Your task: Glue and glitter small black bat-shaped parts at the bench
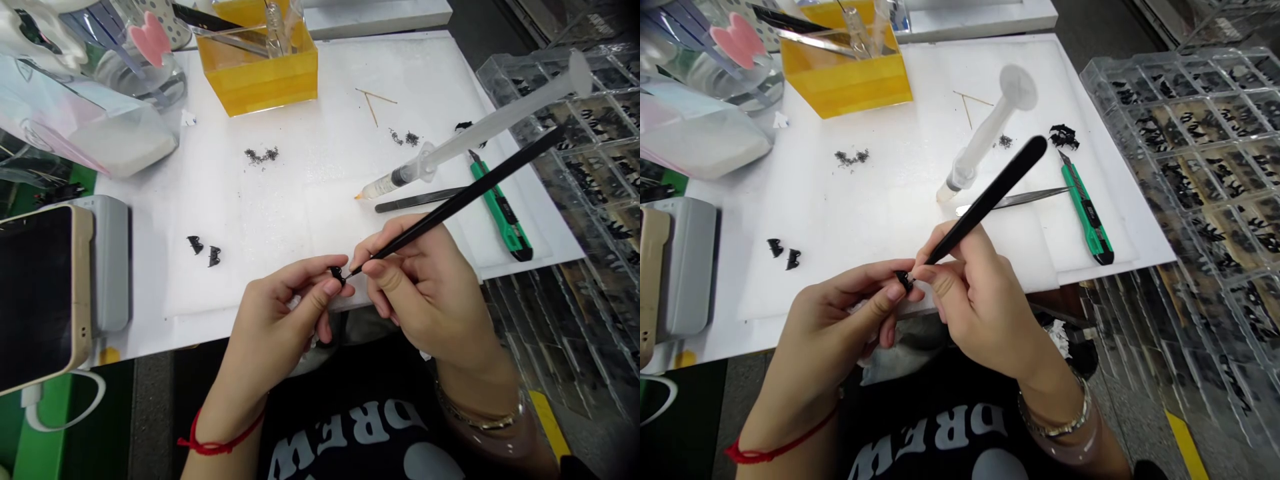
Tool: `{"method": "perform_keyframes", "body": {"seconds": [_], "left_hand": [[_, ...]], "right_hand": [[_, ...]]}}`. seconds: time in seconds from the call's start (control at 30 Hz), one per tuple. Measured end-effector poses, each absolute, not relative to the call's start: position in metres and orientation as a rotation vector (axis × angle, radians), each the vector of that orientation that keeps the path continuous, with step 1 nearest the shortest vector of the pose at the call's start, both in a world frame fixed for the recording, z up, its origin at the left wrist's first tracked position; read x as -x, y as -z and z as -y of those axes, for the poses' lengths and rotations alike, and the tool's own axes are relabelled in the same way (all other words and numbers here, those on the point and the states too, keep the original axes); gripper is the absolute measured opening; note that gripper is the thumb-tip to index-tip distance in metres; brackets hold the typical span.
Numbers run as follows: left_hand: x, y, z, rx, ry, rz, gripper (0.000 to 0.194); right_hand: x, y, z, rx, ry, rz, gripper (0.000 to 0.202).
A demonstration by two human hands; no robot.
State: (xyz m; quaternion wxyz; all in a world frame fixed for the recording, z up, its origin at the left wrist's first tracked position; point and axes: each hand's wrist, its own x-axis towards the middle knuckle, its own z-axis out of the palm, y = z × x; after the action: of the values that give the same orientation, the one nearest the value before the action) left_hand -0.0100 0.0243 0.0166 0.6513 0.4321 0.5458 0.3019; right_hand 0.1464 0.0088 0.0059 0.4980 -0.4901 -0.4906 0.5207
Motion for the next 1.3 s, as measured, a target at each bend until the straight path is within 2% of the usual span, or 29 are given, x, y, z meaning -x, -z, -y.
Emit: {"method": "perform_keyframes", "body": {"seconds": [0.37, 0.73, 0.93, 1.3], "left_hand": [[0.009, -0.017, -0.021, -0.999, -0.688, -1.224, 0.013], [0.009, -0.016, -0.021, -1.020, -0.711, -1.225, 0.013], [0.013, -0.015, -0.018, -0.958, -0.720, -1.222, 0.011], [0.015, -0.022, -0.002, -1.050, -0.791, -1.475, 0.011]], "right_hand": [[-0.147, -0.005, -0.009, 1.195, -1.258, 1.204, 0.011], [-0.149, -0.007, -0.008, 1.138, -1.264, 1.154, 0.017], [-0.151, -0.008, -0.009, 1.197, -1.202, 1.121, 0.011], [-0.155, -0.009, -0.010, 1.321, -1.325, 1.291, 0.006]]}}
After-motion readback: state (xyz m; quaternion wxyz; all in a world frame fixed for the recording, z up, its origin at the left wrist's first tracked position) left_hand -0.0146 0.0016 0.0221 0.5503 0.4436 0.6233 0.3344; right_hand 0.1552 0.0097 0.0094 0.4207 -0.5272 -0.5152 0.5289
